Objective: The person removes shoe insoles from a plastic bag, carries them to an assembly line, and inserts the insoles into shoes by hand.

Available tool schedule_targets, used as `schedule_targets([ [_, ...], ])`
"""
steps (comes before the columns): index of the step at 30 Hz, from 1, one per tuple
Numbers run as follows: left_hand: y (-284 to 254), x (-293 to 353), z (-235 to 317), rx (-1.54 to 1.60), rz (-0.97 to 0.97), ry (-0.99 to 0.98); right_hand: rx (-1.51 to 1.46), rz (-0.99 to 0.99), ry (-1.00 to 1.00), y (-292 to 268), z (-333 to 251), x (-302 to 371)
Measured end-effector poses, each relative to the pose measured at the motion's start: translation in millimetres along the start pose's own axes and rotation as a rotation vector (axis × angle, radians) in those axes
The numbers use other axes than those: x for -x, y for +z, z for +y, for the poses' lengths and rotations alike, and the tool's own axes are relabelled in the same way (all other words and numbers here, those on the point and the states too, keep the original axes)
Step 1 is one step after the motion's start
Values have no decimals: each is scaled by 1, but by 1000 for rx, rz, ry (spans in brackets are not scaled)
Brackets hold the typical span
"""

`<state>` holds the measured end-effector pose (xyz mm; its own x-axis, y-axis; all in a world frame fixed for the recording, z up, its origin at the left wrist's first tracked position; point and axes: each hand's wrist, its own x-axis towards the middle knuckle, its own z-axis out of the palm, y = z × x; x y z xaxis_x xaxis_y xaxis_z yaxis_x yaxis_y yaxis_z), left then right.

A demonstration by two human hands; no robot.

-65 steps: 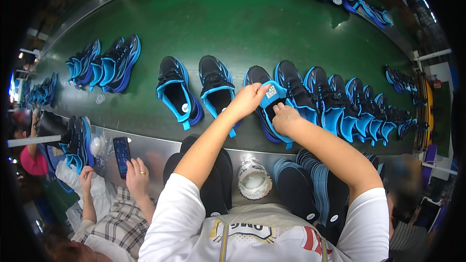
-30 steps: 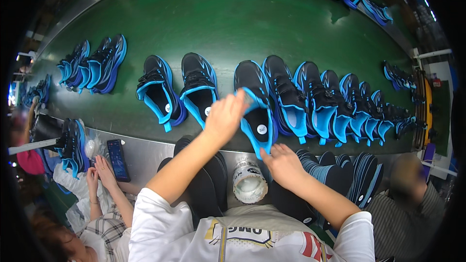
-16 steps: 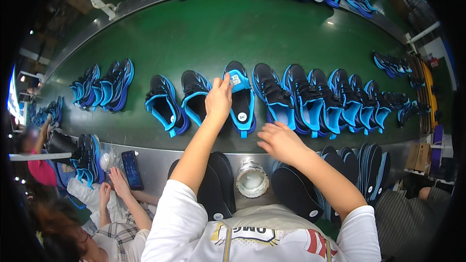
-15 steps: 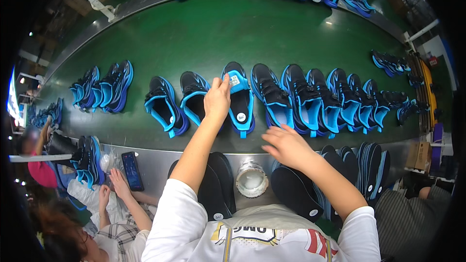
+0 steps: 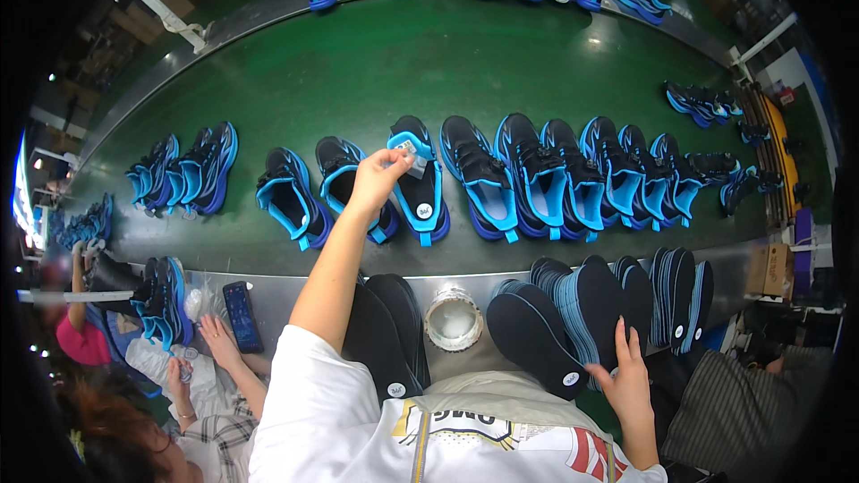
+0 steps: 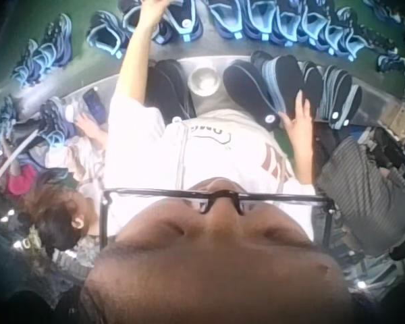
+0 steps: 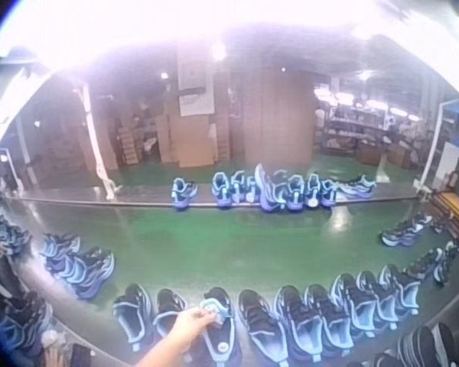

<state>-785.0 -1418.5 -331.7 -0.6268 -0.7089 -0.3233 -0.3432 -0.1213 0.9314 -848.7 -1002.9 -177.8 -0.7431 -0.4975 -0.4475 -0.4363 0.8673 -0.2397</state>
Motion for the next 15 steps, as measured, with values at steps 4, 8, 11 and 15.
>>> schedule_targets([
  [4,-14,28,17,876,-71,-232,-103,51,-29,-8,23,0],
  [8,12,46,20,918,-175,-276,-74,278,-205,-40,19,-35],
  [11,54,46,-9,87,1,316,-336,313,-297,-46,-21,-86],
  [15,88,35,7,-826,-37,760,-464,33,-395,-42,-58,-137],
])
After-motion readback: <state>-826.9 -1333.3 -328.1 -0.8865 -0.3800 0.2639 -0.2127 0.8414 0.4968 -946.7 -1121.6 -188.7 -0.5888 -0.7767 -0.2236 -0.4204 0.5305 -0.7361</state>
